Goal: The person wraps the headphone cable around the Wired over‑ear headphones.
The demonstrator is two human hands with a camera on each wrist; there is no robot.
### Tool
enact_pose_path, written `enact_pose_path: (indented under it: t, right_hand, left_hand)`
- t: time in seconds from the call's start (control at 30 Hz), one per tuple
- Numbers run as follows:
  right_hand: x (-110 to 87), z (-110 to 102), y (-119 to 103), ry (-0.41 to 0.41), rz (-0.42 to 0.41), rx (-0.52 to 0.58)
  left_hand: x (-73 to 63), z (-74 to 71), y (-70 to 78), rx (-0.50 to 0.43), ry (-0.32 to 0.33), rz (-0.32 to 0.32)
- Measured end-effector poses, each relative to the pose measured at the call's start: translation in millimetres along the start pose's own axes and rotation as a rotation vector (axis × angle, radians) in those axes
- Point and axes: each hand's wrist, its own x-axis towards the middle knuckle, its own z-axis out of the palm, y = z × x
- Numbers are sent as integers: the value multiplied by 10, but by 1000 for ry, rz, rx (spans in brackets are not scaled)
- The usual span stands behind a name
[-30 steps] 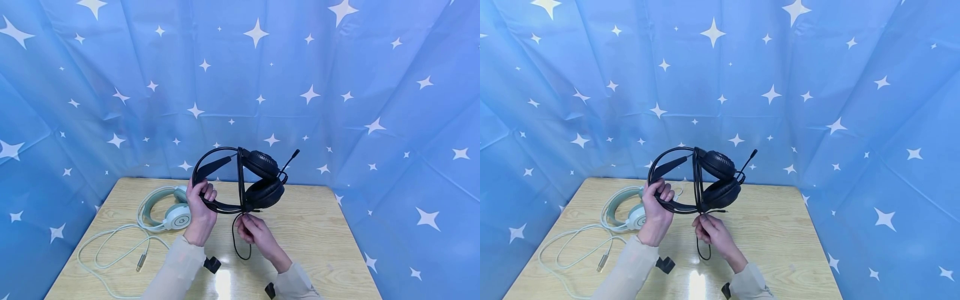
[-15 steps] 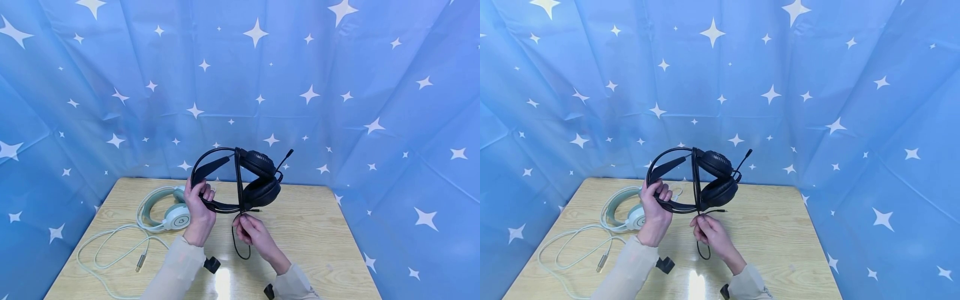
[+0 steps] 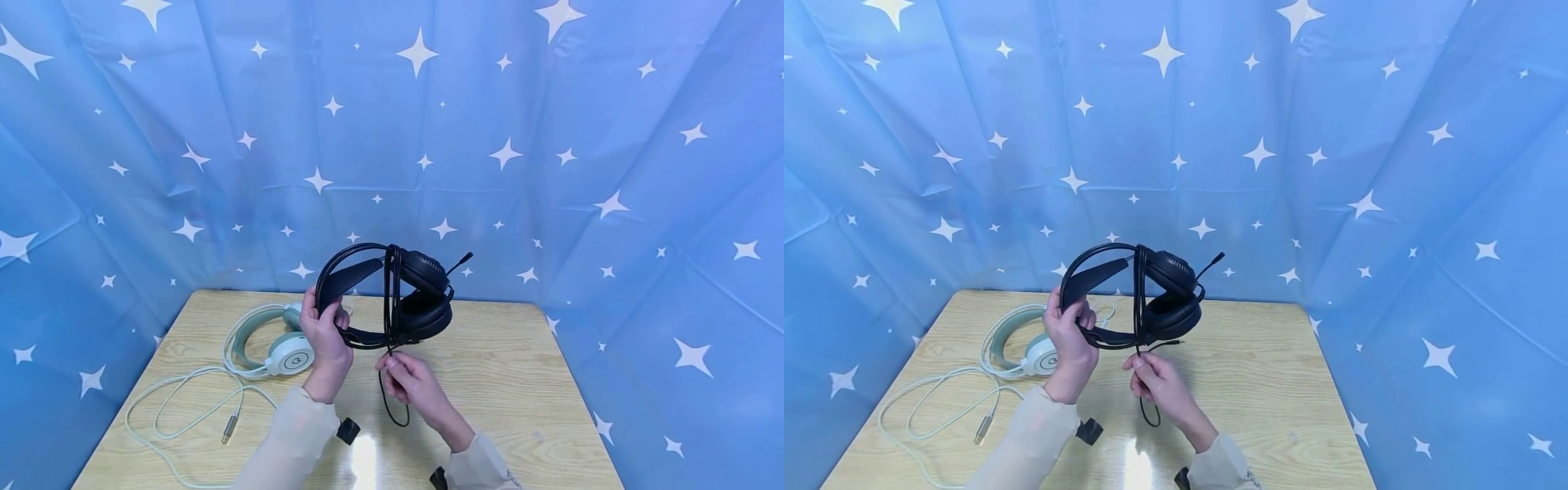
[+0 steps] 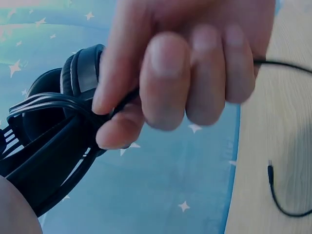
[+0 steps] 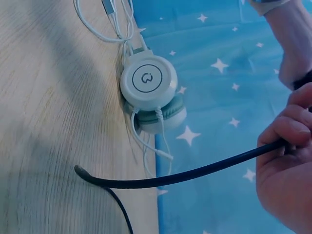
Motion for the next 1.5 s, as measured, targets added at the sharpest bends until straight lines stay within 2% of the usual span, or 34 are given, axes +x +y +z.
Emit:
enact_pose_path:
  t: [0.1,0.23,0.57,0.8,0.9,1.1,1.27,1.5]
  right_hand:
    - [-20,28,-12,3,8,-5]
    - [-35,58,-27,8,-1,-10]
    - [-25,74,-78,-12,37,-91]
    - [-65,-11,-166,-25,34,-119]
    - [-80,-50,-226,-8,27,-124]
    - [-96,-133,-314,29,-1,-113]
    - [-106,-195,-365,53,-19,-63]
    - [-103,-239,-399,76,-31,-37]
  left_hand:
    - [2,-6,-13,72,4,69]
    - [11,-20,-26,148,4,130]
    - [-2,-85,-50,274,-68,190]
    - [32,-147,-57,510,-116,370]
    - [38,-167,-62,568,-139,415]
    - [58,-216,-81,623,-182,471]
    - [55,-250,-88,694,-209,504]
    - [9,-186,-12,742,-263,560]
